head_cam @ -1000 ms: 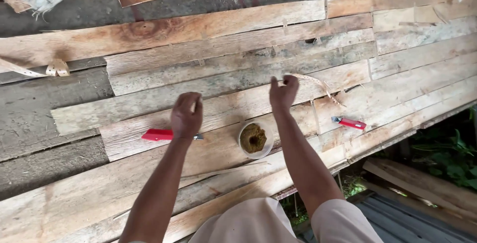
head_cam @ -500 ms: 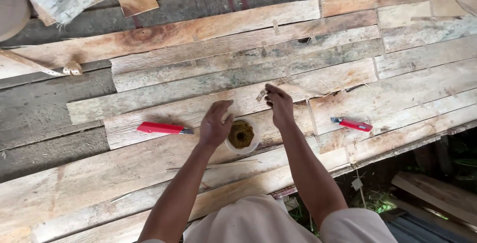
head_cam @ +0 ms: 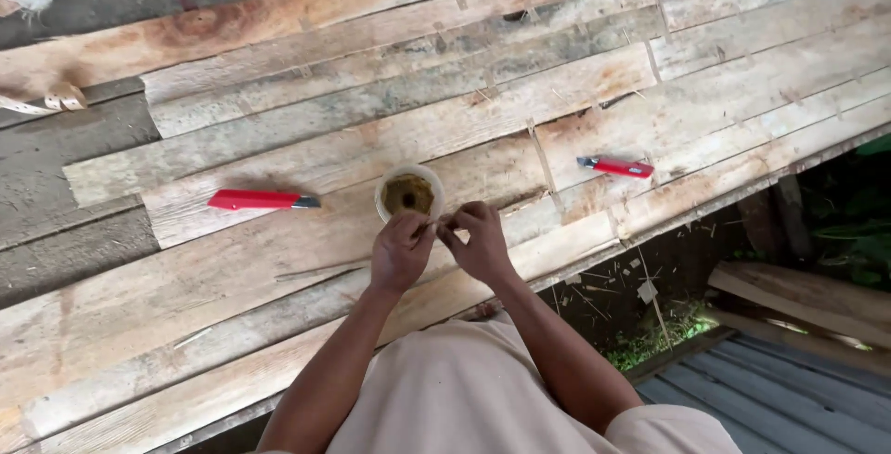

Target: The person uses a red utility knife to carve and shape a thin wooden stick on a wooden workbench. They repeatedly scrape the surface, peel off thin shavings, and adjust the stick's position while working.

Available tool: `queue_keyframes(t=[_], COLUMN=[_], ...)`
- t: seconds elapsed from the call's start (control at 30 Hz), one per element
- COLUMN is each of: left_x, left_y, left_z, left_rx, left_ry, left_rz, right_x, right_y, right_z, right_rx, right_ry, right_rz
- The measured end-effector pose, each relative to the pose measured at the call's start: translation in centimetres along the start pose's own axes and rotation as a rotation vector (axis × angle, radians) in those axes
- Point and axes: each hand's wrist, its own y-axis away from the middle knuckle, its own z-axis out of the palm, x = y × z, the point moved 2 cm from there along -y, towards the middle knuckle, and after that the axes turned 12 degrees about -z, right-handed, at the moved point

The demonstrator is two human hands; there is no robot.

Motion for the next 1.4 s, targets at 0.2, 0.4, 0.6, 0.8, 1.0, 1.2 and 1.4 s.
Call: queue_keyframes(t=[0.2,0.4,0.6,0.8,1.0,1.2,1.4], left_x=[-2.8,0.2,-0.1,-2.1,-3.1,-2.5,-3.4], left_y=[4.9,3.1,0.7,1.2,1.8,1.4,1.2], left_z=[0.6,-1.9,-3.2,-3.0,-2.4,-2.5,-2.0], left_rx=[-0.068,0.152,0.201,0.230,0.187,0.025,-0.095], left_ry=[0.151,0.028,-0.438,-0.572,-0.703,-0.818,-1.015], left_rz=[-0.312,-0.218,0.191,0.282,0.264,0.147,0.173], right_x=[-2.6,-0.6,0.5,-3.1,-3.6,-2.0,-3.7], right_y=[5.5,3.4,-1.1,-5.4,-6.2,-5.6,-5.6], right_z=[-0.5,-0.3,1.3,0.4,1.8,5.0,3.6], right_rx=[-0.438,-0.348,-0.339,-0.449,-0.548,-0.622,-0.544], right_ry=[-0.286,-0.297,-0.241,-0.222,-0.041,0.140,0.179], right_rz=[0.425,0.628,0.610,0.487,0.411,0.363,0.209])
